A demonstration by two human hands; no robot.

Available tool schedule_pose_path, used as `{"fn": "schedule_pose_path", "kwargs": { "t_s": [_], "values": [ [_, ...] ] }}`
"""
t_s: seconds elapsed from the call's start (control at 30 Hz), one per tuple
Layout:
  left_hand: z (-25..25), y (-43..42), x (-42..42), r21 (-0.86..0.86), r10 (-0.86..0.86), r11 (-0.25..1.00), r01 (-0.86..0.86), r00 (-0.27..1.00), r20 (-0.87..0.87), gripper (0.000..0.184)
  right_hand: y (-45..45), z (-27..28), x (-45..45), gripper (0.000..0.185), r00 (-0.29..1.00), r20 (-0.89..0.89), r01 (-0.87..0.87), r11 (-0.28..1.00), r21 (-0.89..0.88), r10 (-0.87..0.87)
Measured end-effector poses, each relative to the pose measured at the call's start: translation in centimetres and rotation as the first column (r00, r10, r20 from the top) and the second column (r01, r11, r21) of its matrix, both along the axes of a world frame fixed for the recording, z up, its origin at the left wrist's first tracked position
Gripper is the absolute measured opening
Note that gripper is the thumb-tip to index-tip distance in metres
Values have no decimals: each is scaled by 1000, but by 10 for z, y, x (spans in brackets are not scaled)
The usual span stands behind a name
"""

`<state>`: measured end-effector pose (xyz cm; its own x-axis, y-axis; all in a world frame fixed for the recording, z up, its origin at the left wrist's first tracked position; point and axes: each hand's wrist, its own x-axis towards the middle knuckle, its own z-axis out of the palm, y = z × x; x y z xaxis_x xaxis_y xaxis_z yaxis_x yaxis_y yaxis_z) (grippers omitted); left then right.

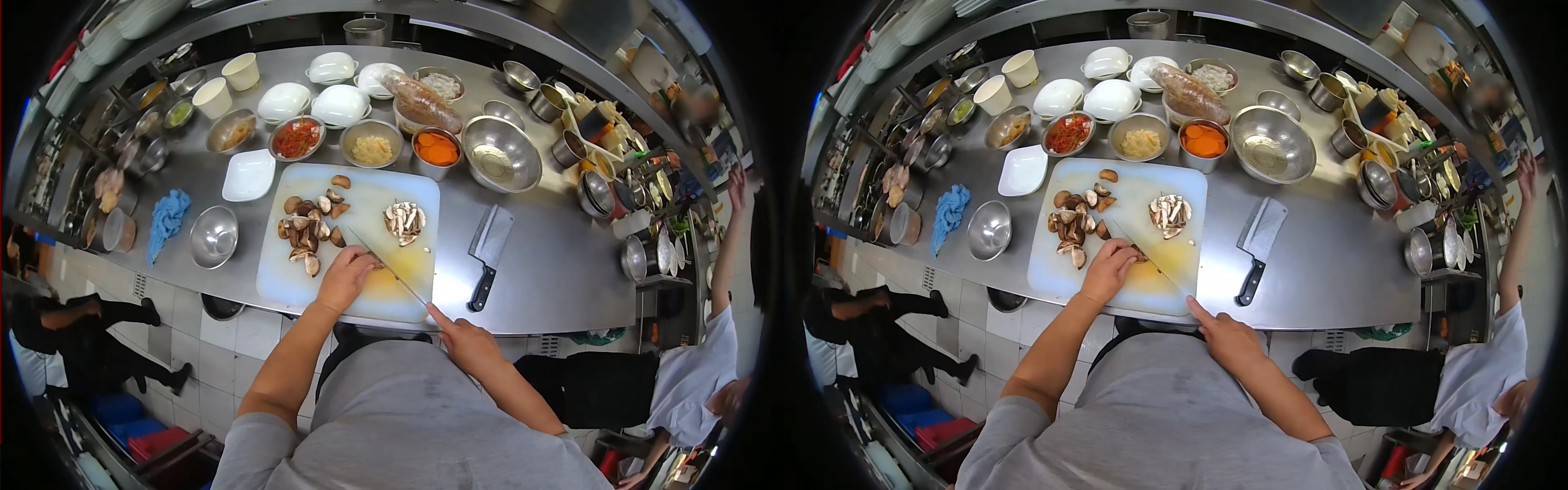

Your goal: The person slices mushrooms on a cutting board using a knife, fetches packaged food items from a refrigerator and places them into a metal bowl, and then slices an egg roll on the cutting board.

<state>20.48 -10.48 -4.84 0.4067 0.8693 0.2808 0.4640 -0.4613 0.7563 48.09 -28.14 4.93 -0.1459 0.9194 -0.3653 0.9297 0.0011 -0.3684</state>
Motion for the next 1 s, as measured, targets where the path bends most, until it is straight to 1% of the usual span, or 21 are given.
{"fn": "schedule_pose_path", "kwargs": {
  "t_s": [0.07, 0.1, 0.17, 0.27, 0.3, 0.37, 0.47, 0.5, 0.57, 0.6, 0.67, 0.8, 0.87, 0.9, 0.93, 0.97, 1.0],
  "values": [
    [-10, 3, 2, 143, 28, 990, -20, 998, -52, 17, -2, 27, -5, 68, 996, 92, -3, 1000, -26, 6],
    [-14, 3, 2, 141, 28, 990, -21, 998, -49, 17, -6, 42, -6, 68, 995, 96, -3, 1000, -28, 6],
    [-19, 5, 1, 171, 28, 985, -17, 998, -64, 18, -13, 67, -6, 71, 989, 148, -12, 996, -84, 25],
    [-16, 5, 1, 195, 19, 981, -6, 998, -66, 17, -19, 67, -3, 69, 992, 126, -11, 995, -101, 24],
    [-13, 6, 0, 191, 22, 982, -9, 998, -65, 17, -17, 53, -3, 69, 992, 127, -14, 994, -105, 27],
    [-11, 7, 1, 191, 3, 982, 12, 997, -79, 15, -11, 10, -1, 69, 1000, -29, -11, 993, -116, 8],
    [-11, 8, 0, 195, -2, 981, 15, 998, -64, 14, 9, 1, -8, 70, 1000, 22, -2, 994, -113, 5],
    [-13, 8, 0, 197, -2, 980, 15, 998, -67, 14, 11, 12, -9, 70, 1000, 19, -3, 994, -111, 5],
    [-19, 8, 1, 171, 31, 985, -21, 998, -59, 13, 10, 41, -12, 71, 993, 112, -13, 986, -168, 32],
    [-18, 7, 1, 167, 29, 986, -18, 998, -62, 13, 5, 42, -10, 71, 993, 110, -12, 985, -171, 31],
    [-17, 6, 1, 208, 30, 978, -22, 999, -38, 13, -9, 41, -1, 73, 993, 102, -45, 994, -99, 55],
    [-19, 6, 1, 215, 45, 976, -37, 998, -36, 20, 2, -3, -6, 74, 998, 53, -26, 986, -166, 35],
    [-16, 8, 0, 222, 27, 975, -22, 999, -19, 20, 7, -13, -8, 75, 999, 30, -15, 997, -80, 17],
    [-16, 8, -1, 224, 26, 974, -20, 999, -23, 20, 9, 1, -10, 75, 1000, 26, -14, 997, -78, 16],
    [-17, 7, 0, 205, 36, 978, -29, 999, -28, 17, 11, 27, -12, 75, 997, 68, -10, 992, -129, 19],
    [-19, 7, 0, 184, 45, 982, -38, 998, -32, 15, 12, 40, -13, 75, 993, 113, -4, 984, -180, 25],
    [-21, 7, 1, 181, 43, 983, -37, 999, -32, 15, 7, 40, -10, 75, 993, 113, -2, 983, -183, 24]
  ]
}}
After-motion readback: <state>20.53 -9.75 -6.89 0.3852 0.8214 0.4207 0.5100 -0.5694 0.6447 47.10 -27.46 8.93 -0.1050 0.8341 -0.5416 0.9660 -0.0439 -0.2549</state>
